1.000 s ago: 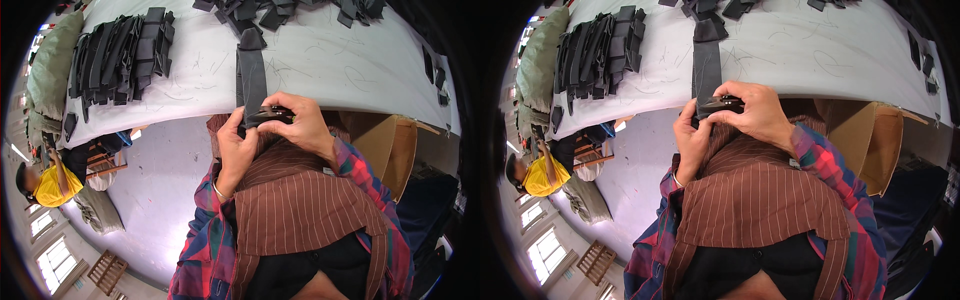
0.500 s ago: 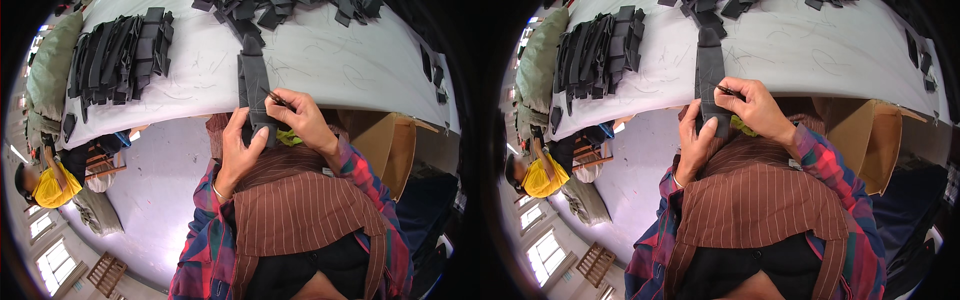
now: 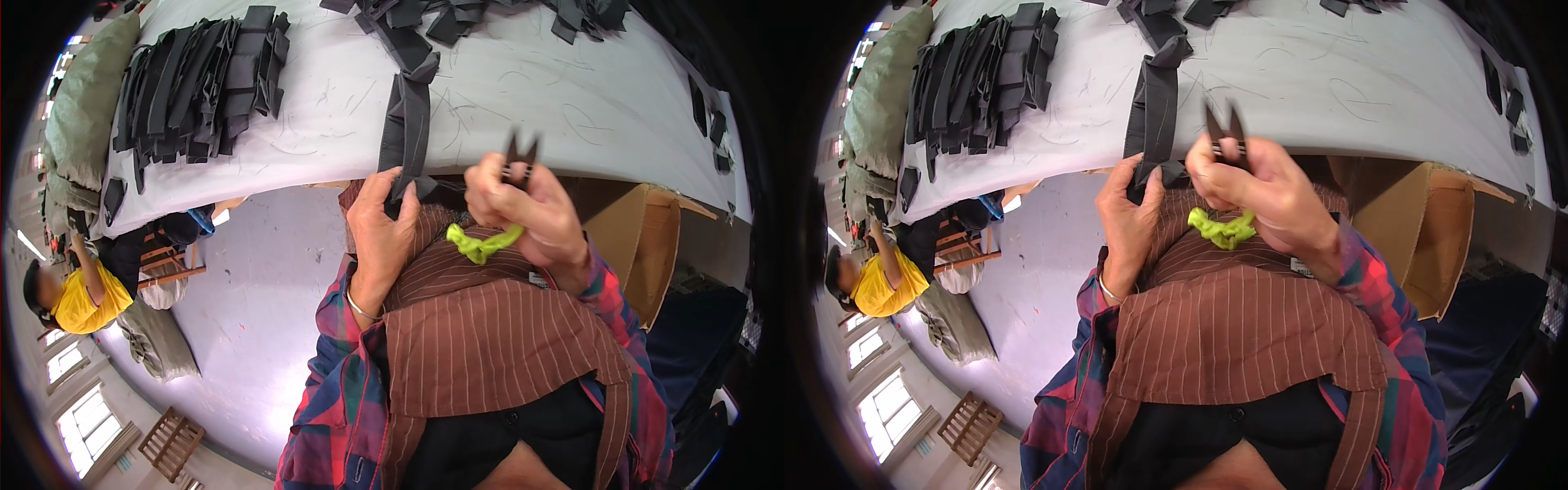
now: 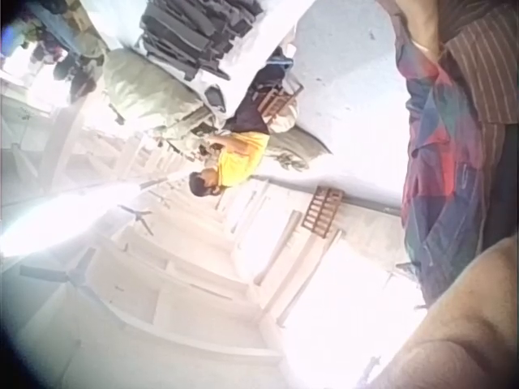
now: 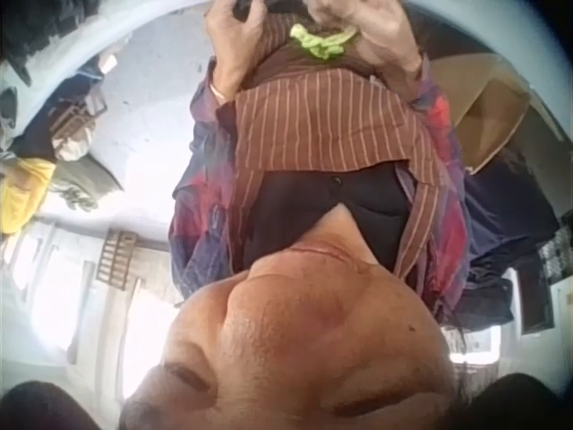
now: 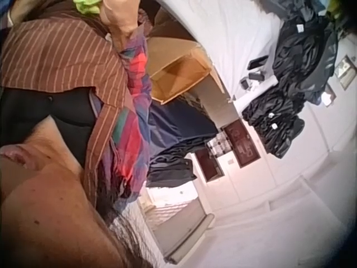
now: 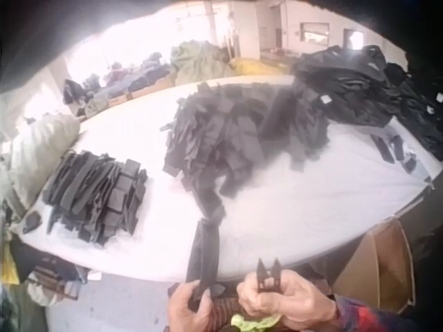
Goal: Trimming excess threads from black fabric pieces using thread snips.
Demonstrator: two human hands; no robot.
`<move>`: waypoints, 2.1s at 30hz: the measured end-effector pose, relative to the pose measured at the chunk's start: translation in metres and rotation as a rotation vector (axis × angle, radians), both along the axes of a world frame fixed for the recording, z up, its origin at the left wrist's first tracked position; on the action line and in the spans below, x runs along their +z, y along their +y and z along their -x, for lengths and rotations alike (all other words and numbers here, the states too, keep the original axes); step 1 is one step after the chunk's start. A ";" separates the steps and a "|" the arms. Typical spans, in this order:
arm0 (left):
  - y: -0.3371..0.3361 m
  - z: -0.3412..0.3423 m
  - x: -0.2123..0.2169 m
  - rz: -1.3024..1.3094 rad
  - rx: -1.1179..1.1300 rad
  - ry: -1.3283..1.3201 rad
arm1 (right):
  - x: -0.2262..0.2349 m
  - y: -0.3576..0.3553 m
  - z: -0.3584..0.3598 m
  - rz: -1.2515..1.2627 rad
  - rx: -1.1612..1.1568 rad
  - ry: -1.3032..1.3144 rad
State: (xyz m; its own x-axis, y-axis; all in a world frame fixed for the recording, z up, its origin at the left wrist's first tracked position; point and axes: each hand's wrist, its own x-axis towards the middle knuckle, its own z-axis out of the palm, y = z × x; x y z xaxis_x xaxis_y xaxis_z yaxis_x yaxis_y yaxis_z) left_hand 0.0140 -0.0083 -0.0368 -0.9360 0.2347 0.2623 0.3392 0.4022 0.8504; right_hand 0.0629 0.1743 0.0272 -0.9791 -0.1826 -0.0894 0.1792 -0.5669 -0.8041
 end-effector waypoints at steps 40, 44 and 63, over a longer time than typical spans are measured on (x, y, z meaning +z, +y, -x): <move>-0.008 -0.020 0.030 -0.835 -0.194 -0.887 | -0.023 -0.021 0.004 -1.458 -0.479 0.721; -0.010 -0.025 0.032 -0.816 -0.234 -0.835 | -0.020 -0.021 -0.001 -1.384 -0.478 0.716; -0.031 -0.056 0.053 -0.846 -0.267 -0.673 | 0.010 -0.027 -0.026 -0.669 -0.480 0.271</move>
State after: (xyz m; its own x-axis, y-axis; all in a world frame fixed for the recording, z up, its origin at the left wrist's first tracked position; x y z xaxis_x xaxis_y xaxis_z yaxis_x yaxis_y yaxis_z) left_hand 0.0698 -0.0394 0.0164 -0.8937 0.4352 -0.1091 -0.3052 -0.4114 0.8588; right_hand 0.0890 0.1468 0.0369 -0.9399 0.2638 0.2169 -0.2041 0.0753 -0.9760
